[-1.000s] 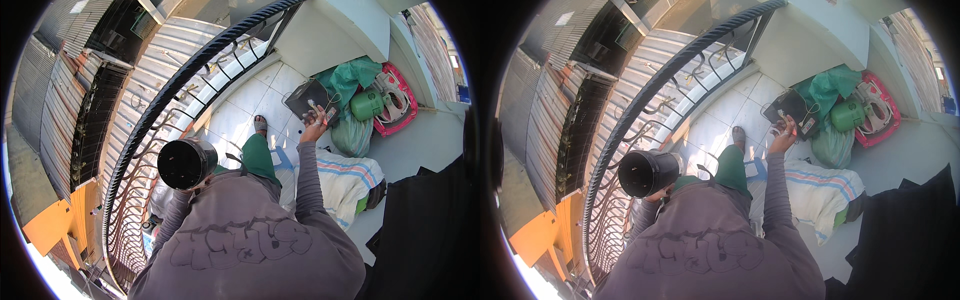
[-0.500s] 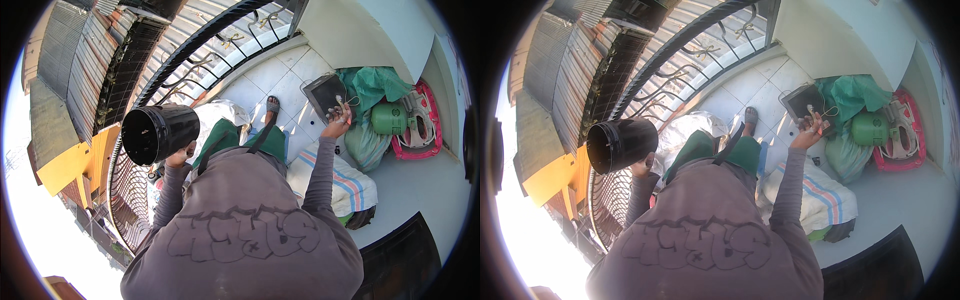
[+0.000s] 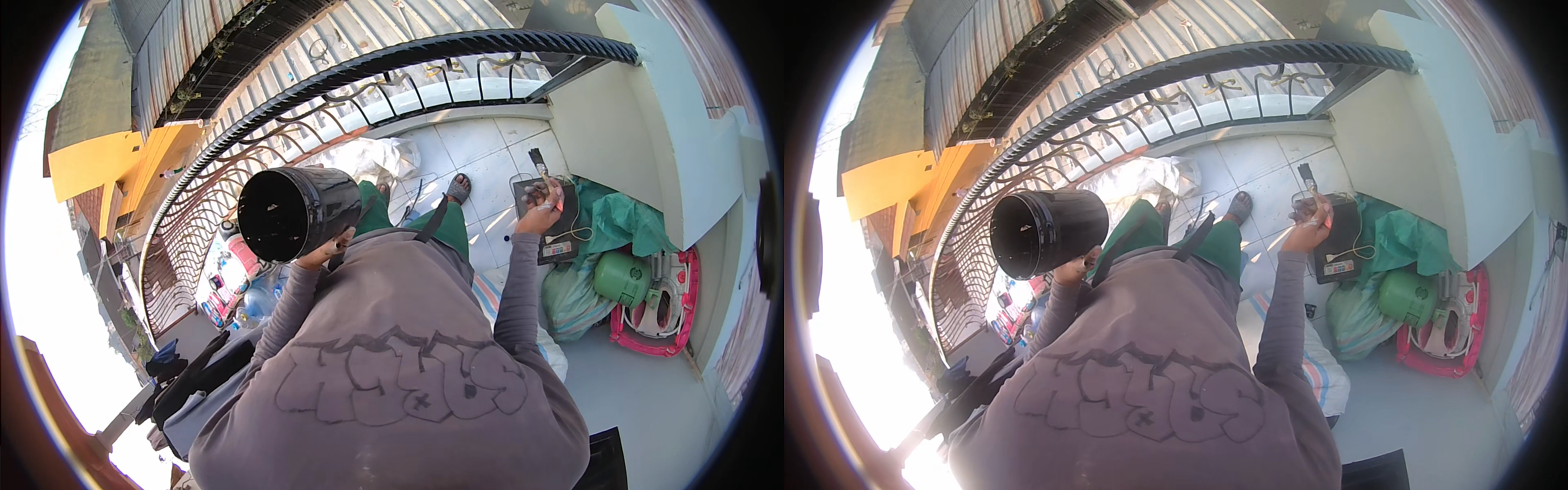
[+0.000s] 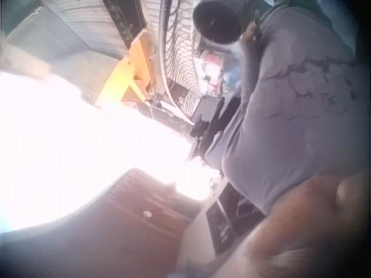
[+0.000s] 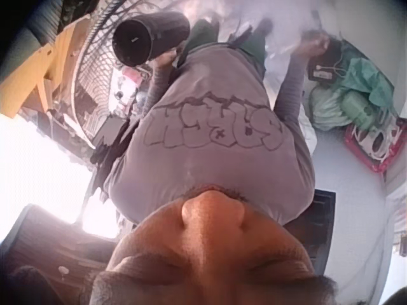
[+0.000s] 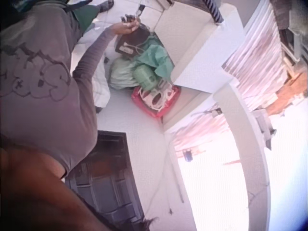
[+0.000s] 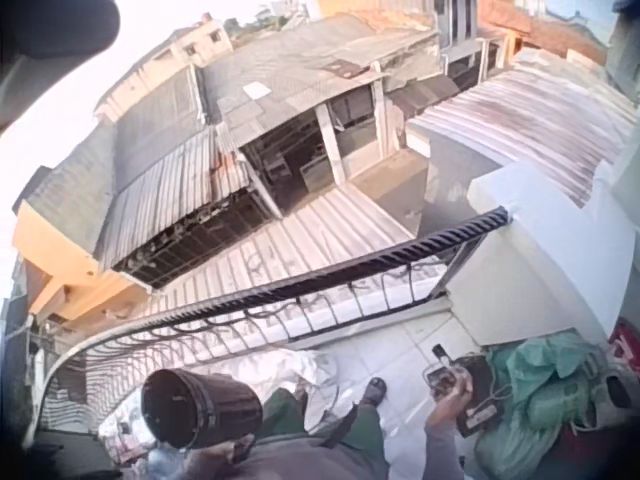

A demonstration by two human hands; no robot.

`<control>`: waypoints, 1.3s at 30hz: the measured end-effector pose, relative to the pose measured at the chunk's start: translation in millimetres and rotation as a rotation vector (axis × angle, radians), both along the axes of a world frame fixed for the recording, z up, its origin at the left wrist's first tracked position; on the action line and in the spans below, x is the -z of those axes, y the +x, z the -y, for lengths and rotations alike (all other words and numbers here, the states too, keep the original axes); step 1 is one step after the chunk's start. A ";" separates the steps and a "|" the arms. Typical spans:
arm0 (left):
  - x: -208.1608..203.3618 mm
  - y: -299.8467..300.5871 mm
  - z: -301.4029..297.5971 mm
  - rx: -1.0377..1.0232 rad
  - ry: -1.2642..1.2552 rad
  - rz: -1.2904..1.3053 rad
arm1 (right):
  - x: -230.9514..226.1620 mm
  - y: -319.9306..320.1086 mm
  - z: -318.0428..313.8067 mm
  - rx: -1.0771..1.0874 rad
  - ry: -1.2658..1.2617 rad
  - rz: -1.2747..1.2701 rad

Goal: The person paints a metal railing black using a paintbrush and a paint can. They repeatedly dip the brush into the can and apply paint along the railing's length, covering both the top rail and vertical bars.

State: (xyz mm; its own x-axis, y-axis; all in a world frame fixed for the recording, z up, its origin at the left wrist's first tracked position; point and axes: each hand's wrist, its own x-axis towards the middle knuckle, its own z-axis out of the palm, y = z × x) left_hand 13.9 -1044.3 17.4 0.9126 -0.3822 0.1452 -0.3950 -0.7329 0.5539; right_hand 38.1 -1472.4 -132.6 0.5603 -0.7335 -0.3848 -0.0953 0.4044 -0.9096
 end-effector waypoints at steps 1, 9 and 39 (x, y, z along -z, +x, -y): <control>3.2 -3.8 0.2 -0.014 -0.036 -0.021 | 0.2 1.0 -3.1 0.003 -0.002 0.000; 27.1 -11.7 -31.4 -0.130 -0.325 -0.151 | -0.9 11.1 -56.4 -0.094 -0.035 -0.052; 93.7 -46.7 -416.6 -0.106 -0.986 -0.473 | -33.8 -142.0 -387.5 0.017 -0.272 -0.189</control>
